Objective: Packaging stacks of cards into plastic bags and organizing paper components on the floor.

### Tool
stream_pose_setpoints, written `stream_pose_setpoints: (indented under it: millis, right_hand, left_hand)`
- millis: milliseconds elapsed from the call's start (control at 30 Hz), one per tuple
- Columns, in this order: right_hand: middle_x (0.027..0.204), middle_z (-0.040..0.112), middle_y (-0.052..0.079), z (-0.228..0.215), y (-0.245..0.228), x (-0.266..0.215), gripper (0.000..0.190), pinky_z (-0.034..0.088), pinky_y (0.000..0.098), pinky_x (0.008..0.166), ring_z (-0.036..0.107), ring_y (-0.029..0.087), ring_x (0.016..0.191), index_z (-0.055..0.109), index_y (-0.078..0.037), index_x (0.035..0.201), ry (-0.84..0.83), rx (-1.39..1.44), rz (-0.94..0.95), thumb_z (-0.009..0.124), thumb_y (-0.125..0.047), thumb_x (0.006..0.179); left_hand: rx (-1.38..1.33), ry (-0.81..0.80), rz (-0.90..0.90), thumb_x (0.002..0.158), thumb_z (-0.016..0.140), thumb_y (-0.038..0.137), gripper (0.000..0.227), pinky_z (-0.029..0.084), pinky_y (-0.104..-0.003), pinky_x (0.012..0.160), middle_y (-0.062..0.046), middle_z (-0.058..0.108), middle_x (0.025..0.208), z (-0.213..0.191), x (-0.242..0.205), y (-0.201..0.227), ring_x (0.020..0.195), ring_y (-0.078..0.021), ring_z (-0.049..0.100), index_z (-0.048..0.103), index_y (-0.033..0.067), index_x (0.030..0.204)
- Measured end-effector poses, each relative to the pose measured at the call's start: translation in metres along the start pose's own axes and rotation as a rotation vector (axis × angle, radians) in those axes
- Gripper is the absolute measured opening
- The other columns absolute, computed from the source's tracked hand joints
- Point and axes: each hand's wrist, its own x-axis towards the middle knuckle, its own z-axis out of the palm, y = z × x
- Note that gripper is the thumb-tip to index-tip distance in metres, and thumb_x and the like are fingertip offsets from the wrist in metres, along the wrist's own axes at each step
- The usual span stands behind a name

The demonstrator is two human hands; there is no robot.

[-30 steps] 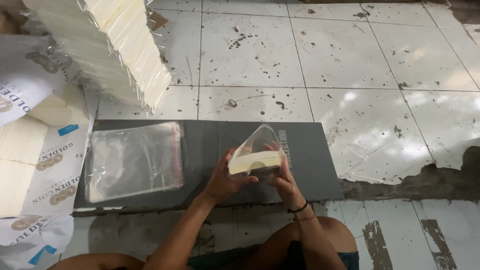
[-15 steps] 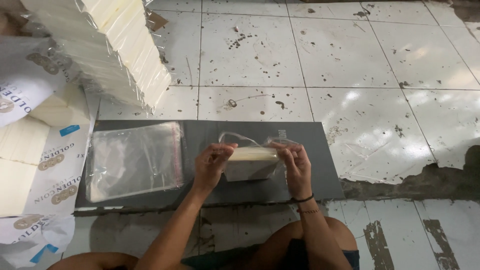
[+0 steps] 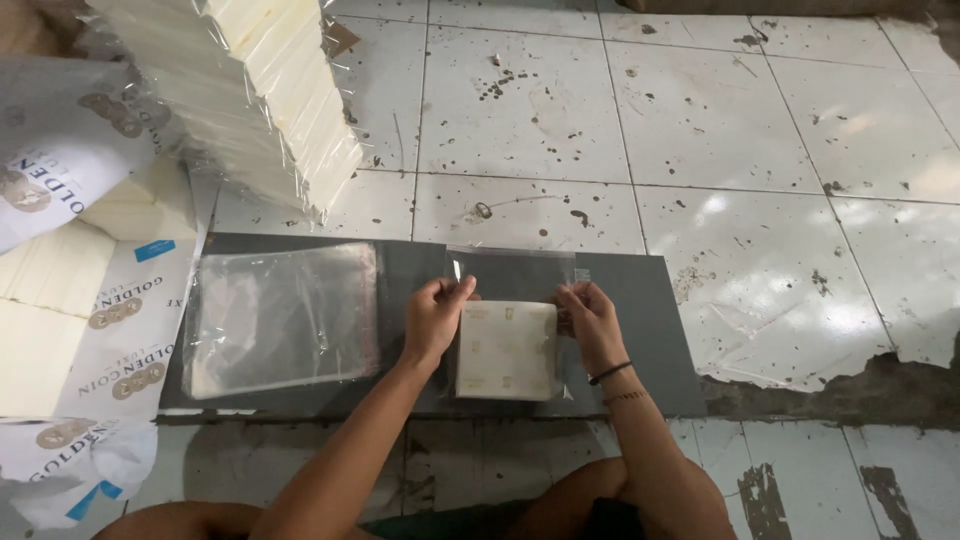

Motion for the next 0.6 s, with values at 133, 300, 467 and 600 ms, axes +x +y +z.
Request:
stream_pose_setpoints:
  millis: [133,300,467,600]
  right_hand:
    - [0.091,0.075,0.009,-0.007,0.018,0.033,0.016,0.053,0.0336,0.067,0.069,0.017,0.080,0.070,-0.012,0.096,-0.016,-0.183,0.009,0.071,-0.028,0.098]
    - [0.092,0.076,0.013,-0.005,-0.015,0.029,0.023,0.061,0.0399,0.074,0.073,0.023,0.083,0.076,-0.007,0.099,-0.059,-0.436,0.094,0.071,-0.029,0.096]
    - [0.094,0.076,0.020,0.004,-0.049,0.023,0.034,0.064,0.0419,0.075,0.076,0.028,0.080,0.075,-0.002,0.111,-0.098,-0.798,0.022,0.067,-0.030,0.092]
    - [0.108,0.073,0.006,0.010,-0.055,0.037,0.033,0.058,0.0523,0.084,0.072,0.036,0.098,0.062,-0.019,0.119,0.056,-1.251,-0.293,0.062,-0.032,0.089]
  left_hand:
    - [0.086,0.032,-0.035,0.087,0.078,0.051,0.043,0.050,-0.034,0.061,-0.008,0.072,0.074,0.000,0.021,-0.022,0.071,-0.0158,0.065,0.072,0.0095,0.082]
    - [0.292,-0.086,-0.118,0.091,0.064,0.061,0.054,0.057,-0.037,0.066,-0.008,0.078,0.082,-0.018,0.039,-0.013,0.079,-0.0245,0.075,0.078,0.0092,0.095]
    - [0.414,-0.128,-0.072,0.092,0.067,0.046,0.036,0.057,-0.032,0.064,-0.003,0.078,0.077,-0.034,0.069,-0.017,0.070,-0.0188,0.076,0.079,0.0125,0.096]
    - [0.490,-0.170,-0.090,0.087,0.067,0.034,0.028,0.057,-0.028,0.065,0.001,0.079,0.080,-0.041,0.072,-0.005,0.064,-0.0156,0.075,0.080,0.0146,0.101]
